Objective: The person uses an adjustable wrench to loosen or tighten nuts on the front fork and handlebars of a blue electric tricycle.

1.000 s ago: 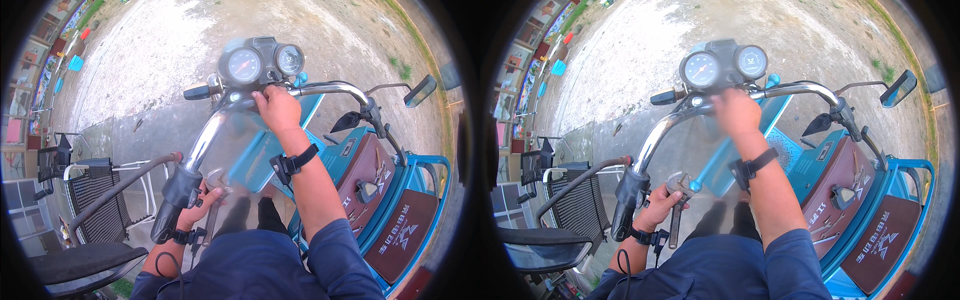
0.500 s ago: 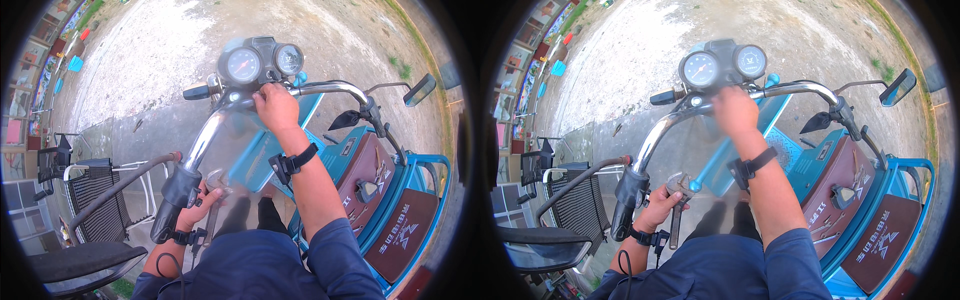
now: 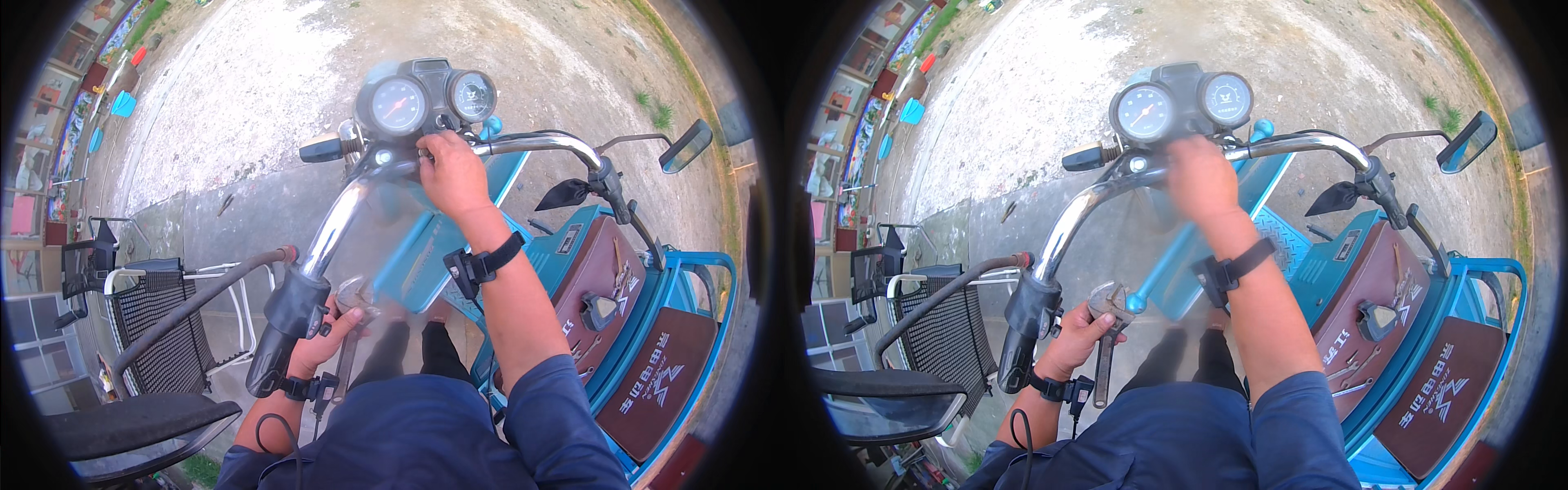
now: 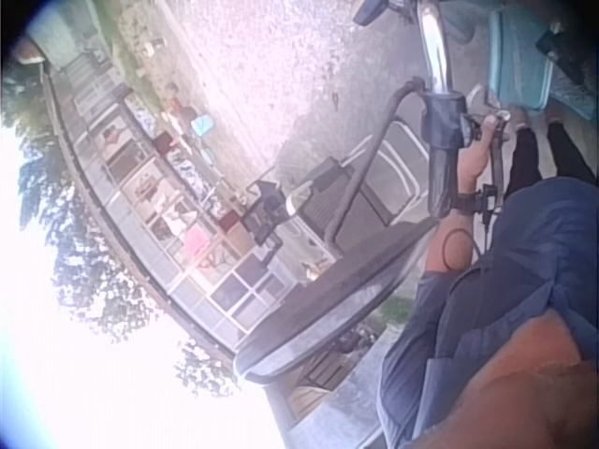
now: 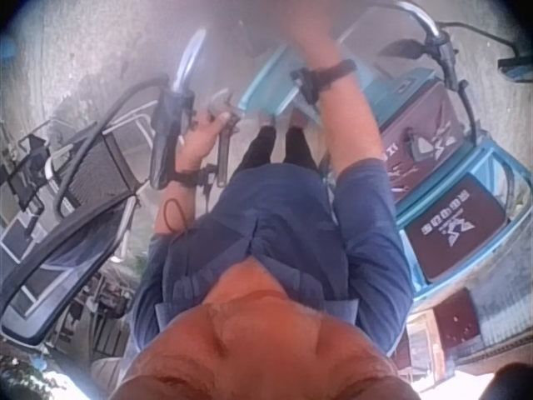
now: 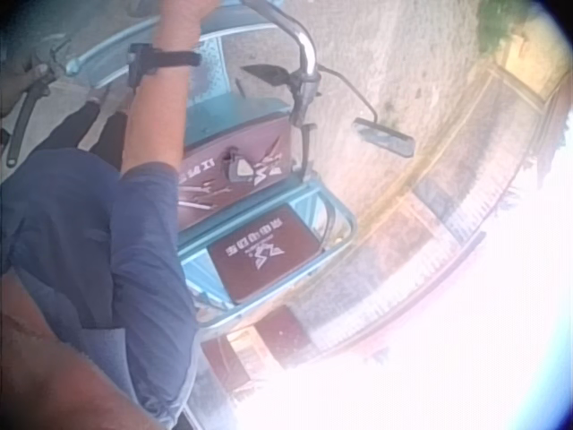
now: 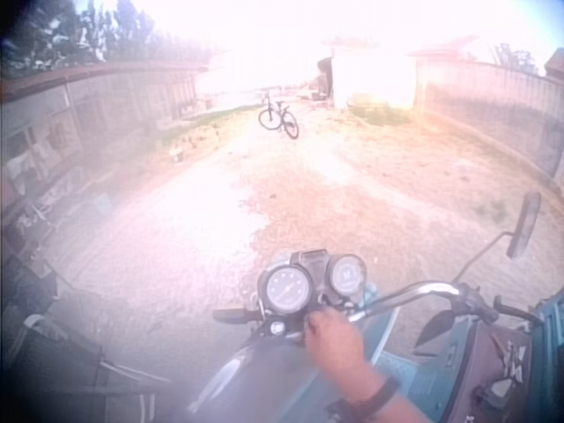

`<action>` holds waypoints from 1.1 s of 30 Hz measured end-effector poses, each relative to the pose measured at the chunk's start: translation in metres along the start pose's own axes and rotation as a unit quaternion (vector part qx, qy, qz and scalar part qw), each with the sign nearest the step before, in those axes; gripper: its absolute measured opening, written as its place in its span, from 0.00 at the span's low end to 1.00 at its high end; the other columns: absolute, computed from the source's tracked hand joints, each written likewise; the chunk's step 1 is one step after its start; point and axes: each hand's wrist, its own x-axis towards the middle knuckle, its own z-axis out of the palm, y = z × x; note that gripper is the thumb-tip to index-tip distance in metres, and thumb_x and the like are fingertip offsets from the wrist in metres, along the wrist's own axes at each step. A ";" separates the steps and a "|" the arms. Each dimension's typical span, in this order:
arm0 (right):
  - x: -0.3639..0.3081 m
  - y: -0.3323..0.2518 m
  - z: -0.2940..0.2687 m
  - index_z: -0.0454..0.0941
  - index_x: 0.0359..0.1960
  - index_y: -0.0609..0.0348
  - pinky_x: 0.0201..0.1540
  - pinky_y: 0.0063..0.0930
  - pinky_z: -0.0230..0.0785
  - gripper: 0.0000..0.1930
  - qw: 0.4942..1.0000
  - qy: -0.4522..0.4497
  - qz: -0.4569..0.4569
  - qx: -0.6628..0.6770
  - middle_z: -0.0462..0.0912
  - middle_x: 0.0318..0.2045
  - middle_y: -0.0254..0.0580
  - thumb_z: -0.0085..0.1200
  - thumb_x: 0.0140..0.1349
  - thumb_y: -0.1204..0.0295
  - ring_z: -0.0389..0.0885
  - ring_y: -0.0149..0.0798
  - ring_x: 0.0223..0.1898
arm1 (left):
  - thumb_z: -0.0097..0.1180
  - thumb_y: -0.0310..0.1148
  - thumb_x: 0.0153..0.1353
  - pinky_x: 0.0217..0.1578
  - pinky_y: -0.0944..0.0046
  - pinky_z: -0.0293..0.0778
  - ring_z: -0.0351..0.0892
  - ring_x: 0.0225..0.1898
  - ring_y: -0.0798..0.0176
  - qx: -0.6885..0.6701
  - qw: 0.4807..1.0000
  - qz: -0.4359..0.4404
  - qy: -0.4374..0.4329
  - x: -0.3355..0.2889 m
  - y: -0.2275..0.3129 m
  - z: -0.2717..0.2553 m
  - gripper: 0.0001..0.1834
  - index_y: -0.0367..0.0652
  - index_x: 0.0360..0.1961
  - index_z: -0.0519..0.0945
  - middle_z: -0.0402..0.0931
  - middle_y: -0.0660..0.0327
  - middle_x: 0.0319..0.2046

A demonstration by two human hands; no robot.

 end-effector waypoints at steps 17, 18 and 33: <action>0.014 -0.001 -0.011 0.81 0.35 0.56 0.41 0.42 0.76 0.10 0.994 -0.101 -0.035 -0.029 0.83 0.37 0.44 0.58 0.60 0.64 0.82 0.51 0.37 | 0.56 0.40 0.69 0.48 0.60 0.81 0.78 0.49 0.63 0.009 0.999 -0.026 -0.020 0.000 -0.001 -0.005 0.25 0.33 0.58 0.68 0.76 0.55 0.51; 0.012 -0.002 -0.012 0.81 0.35 0.56 0.41 0.42 0.76 0.10 0.995 -0.089 -0.035 -0.016 0.82 0.37 0.44 0.58 0.60 0.63 0.82 0.51 0.37 | 0.56 0.40 0.69 0.48 0.60 0.81 0.78 0.49 0.63 0.010 0.999 -0.030 -0.018 0.000 -0.001 -0.005 0.25 0.33 0.58 0.68 0.76 0.55 0.50; 0.006 -0.011 -0.010 0.80 0.40 0.56 0.42 0.42 0.76 0.10 0.991 -0.104 -0.007 -0.086 0.81 0.39 0.44 0.60 0.59 0.66 0.82 0.50 0.40 | 0.54 0.33 0.70 0.44 0.60 0.84 0.78 0.48 0.66 -0.001 1.000 0.001 -0.019 0.000 -0.010 -0.008 0.23 0.38 0.63 0.69 0.77 0.60 0.52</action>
